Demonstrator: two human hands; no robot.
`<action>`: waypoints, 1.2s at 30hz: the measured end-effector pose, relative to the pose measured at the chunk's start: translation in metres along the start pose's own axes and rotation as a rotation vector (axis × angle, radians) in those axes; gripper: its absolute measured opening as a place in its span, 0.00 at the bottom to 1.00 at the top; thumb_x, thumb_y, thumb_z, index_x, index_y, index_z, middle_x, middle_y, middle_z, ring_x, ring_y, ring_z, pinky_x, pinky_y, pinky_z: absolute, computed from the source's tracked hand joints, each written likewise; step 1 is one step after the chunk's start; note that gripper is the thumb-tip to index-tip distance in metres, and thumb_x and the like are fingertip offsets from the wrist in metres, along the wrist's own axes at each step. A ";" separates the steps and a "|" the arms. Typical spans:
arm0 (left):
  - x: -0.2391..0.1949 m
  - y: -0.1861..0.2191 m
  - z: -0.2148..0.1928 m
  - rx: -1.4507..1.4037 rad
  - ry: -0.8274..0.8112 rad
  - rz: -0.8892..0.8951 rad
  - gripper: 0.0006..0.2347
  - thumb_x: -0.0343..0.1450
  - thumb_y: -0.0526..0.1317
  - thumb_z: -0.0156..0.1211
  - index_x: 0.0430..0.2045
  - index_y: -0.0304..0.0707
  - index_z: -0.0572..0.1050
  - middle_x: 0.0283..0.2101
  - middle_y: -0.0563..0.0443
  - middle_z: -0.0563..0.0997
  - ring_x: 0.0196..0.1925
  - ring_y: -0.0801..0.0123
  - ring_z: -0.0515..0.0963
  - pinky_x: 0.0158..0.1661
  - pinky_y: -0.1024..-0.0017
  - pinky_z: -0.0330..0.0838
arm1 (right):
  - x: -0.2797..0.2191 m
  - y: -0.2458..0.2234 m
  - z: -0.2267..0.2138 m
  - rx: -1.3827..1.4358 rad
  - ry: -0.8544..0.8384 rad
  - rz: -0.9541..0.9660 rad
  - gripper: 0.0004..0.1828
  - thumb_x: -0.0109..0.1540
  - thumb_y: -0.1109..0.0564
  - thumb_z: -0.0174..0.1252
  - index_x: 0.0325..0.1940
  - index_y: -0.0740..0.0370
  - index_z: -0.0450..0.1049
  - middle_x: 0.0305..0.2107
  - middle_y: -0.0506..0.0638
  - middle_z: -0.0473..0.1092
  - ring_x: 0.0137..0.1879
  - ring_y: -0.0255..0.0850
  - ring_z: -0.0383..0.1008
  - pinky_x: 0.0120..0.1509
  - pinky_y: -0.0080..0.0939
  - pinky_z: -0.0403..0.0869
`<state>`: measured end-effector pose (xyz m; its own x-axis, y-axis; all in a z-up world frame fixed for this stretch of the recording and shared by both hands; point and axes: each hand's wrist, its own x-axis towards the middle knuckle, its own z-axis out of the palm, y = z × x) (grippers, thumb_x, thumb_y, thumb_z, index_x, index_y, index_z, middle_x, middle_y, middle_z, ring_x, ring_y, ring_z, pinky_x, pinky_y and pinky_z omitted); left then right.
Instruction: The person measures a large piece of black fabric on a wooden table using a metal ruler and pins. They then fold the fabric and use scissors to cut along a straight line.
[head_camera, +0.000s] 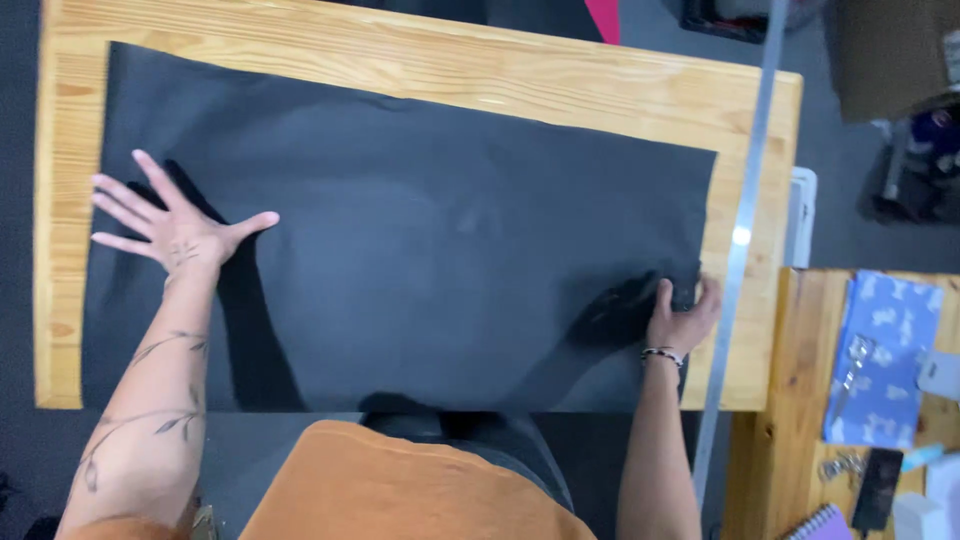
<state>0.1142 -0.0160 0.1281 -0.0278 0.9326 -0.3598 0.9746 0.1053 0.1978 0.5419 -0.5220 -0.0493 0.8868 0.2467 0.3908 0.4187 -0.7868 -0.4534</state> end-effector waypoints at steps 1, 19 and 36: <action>0.004 -0.003 0.009 0.003 -0.008 0.009 0.62 0.55 0.54 0.78 0.78 0.49 0.30 0.77 0.30 0.24 0.78 0.42 0.20 0.69 0.28 0.16 | -0.011 -0.005 -0.005 -0.010 0.004 0.007 0.35 0.58 0.44 0.76 0.65 0.51 0.71 0.59 0.57 0.68 0.67 0.55 0.67 0.71 0.54 0.65; 0.116 -0.091 0.208 -0.298 0.325 0.102 0.09 0.56 0.48 0.80 0.17 0.72 0.81 0.20 0.67 0.79 0.30 0.62 0.84 0.38 0.64 0.78 | -0.020 0.040 0.031 -0.650 -0.817 0.030 0.03 0.62 0.39 0.64 0.38 0.25 0.83 0.33 0.39 0.82 0.46 0.52 0.83 0.52 0.52 0.81; 0.082 -0.068 0.153 -0.602 0.100 0.084 0.05 0.59 0.41 0.77 0.19 0.56 0.83 0.24 0.60 0.76 0.39 0.63 0.79 0.50 0.65 0.74 | -0.170 -0.496 0.174 0.471 -0.820 -0.598 0.04 0.66 0.56 0.63 0.42 0.47 0.75 0.32 0.48 0.75 0.43 0.48 0.79 0.49 0.49 0.78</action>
<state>0.0794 0.0006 -0.0548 -0.0055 0.9711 -0.2388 0.6787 0.1790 0.7123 0.2171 -0.0749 -0.0305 0.3059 0.9487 0.0797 0.6989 -0.1669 -0.6955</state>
